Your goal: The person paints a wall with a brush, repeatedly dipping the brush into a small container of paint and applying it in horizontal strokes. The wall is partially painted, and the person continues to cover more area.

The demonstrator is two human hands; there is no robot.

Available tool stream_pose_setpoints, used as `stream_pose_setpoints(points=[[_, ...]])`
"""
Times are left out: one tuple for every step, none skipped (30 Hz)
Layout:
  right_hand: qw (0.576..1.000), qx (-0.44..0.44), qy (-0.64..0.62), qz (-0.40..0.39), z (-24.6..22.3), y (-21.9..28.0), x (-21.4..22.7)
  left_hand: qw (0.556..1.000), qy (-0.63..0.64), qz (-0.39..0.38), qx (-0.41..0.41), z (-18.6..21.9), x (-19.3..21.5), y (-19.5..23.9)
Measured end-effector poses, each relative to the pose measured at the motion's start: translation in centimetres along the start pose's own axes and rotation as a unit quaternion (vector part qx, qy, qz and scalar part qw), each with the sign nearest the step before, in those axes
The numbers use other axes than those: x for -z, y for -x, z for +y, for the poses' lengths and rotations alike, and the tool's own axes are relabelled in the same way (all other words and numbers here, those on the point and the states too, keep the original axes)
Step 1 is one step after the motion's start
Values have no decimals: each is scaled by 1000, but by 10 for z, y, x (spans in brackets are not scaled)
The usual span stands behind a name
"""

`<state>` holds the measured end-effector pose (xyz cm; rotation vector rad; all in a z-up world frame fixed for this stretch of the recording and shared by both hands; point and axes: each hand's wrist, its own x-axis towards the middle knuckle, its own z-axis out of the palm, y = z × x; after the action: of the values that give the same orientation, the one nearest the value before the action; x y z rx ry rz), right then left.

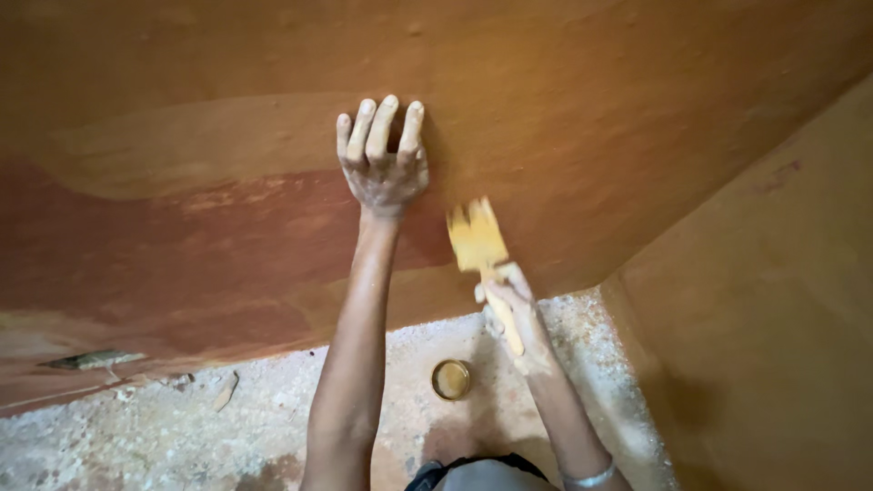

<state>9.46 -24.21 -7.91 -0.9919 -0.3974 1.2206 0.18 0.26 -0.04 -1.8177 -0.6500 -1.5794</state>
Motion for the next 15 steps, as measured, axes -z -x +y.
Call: stream_pose_setpoints(points=[[999,-34,6,27,12,1,6,1000,2,-3,2,1,0,1],[996,-68,12,54,20,3,11,1000,0,-4,1,1,0,1],[996,-69,11,54,25,4,13,1000,-2,-4,0,1,0,1],[996,-69,11,54,26,4,12,1000,-4,-4,-1,1,1,1],[996,-68,11,53,22,3,7,1000,-3,-6,0,0,1,0],[998,-45,17,34,15,1,1,1000,-2,-8,2,-1,0,-1],[999,-24,23,20,6,3,-4,1000,2,-14,6,1,2,2],[1000,-4,29,6,-5,4,-11,1000,1,-17,6,2,3,4],[1000,18,17,-13,-18,7,-19,1000,-1,-17,6,1,2,4],[999,40,6,-32,-33,10,-27,1000,-2,-18,6,0,2,5],[997,63,-5,-52,-48,12,-35,1000,-2,-15,6,0,2,4],[995,82,-13,-63,-61,17,-42,1000,-1,-12,6,0,2,4],[992,101,-19,-75,-74,21,-47,1000,0,-8,7,0,1,3],[989,121,-26,-86,-82,21,-53,1000,-3,-8,6,-1,1,2],[988,121,-29,-88,-86,19,-57,1000,-3,-11,5,-1,2,2]])
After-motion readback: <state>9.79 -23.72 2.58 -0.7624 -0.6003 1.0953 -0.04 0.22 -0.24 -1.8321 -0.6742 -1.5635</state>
